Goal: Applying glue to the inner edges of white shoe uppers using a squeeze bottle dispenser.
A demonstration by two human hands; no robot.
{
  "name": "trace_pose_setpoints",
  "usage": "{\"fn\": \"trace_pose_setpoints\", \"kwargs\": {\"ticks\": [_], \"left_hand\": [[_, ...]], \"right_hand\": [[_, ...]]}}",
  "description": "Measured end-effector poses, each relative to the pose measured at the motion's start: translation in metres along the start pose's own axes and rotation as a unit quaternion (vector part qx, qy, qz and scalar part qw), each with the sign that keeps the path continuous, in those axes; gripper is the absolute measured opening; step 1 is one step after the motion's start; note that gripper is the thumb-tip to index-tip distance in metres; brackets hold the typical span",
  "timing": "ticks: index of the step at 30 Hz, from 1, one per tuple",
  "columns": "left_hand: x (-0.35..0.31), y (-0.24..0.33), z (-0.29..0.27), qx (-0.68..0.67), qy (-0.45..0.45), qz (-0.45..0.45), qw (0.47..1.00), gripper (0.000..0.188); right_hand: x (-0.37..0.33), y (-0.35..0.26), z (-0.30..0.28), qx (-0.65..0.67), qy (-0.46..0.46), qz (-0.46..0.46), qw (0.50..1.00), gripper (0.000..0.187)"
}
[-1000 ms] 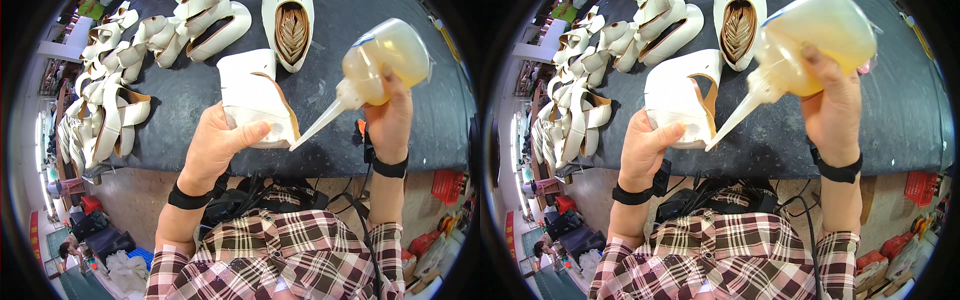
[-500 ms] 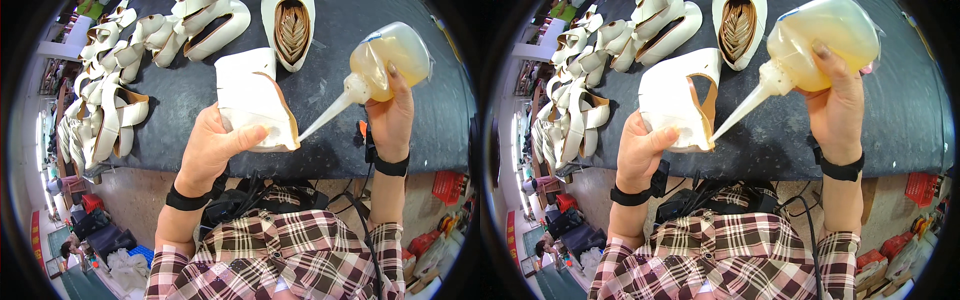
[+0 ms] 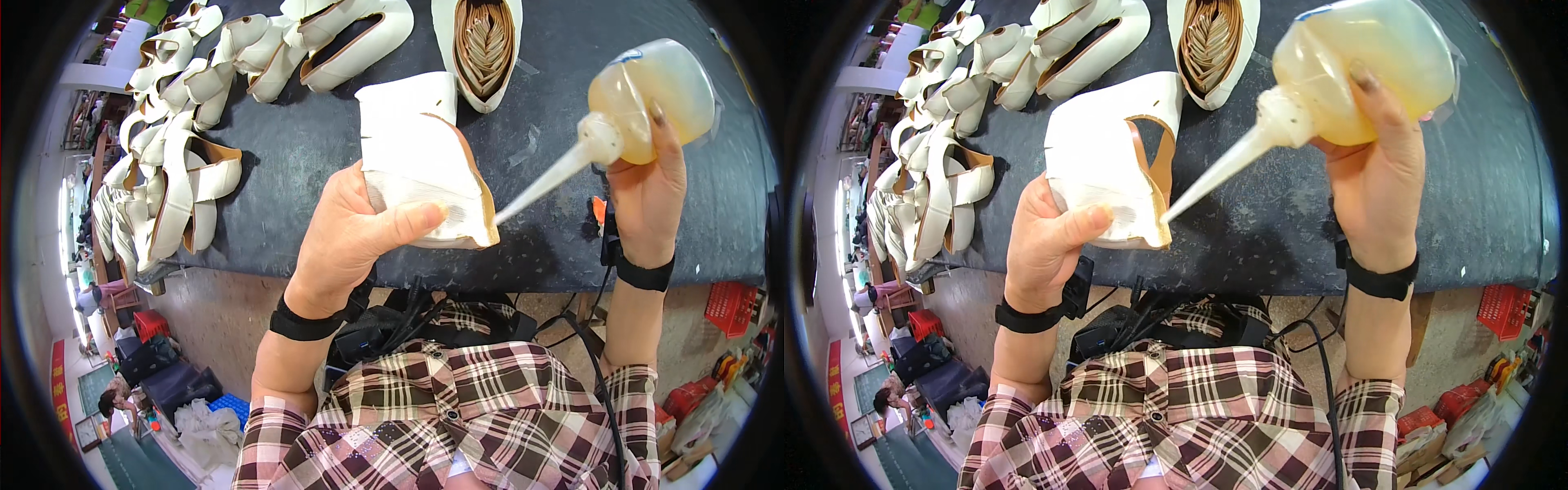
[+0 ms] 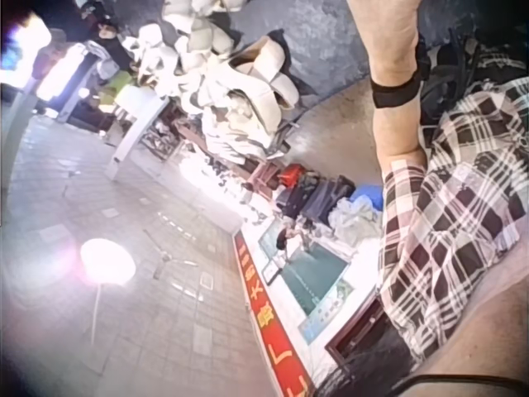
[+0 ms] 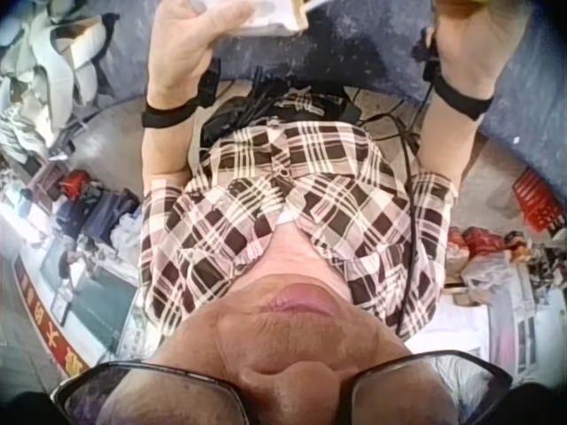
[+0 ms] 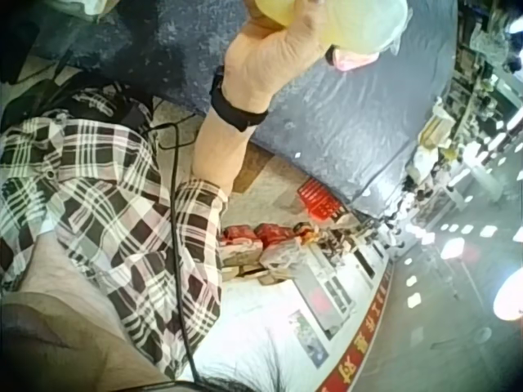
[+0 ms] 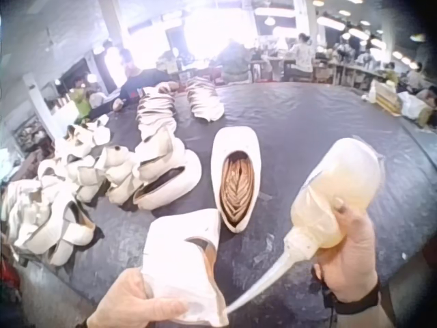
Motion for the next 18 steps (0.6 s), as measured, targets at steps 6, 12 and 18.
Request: {"fn": "trace_pose_setpoints", "kwargs": {"ticks": [6,12,18], "left_hand": [[-0.001,-0.003,-0.001,0.002,0.004,0.002,1.000,0.033],[0.005,-0.002,-0.003,-0.009,0.000,-0.008,1.000,0.033],[0.001,0.005,-0.008,-0.037,-0.007,-0.002,0.999,0.034]], "right_hand": [[-0.009,0.018,-0.005,0.010,0.084,0.042,0.996,0.034],[0.003,0.015,0.000,0.022,0.032,0.038,0.999,0.032],[0.005,0.015,0.002,0.061,0.065,0.045,0.995,0.030]]}}
Point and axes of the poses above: each hand's wrist, its own x-axis towards the middle knuckle, its own z-axis out of the palm, y = z × x, the point moved 6 cm from there along x, towards the middle knuckle, and after that the axes turned 9 degrees about -y, right-handed, at the moved point
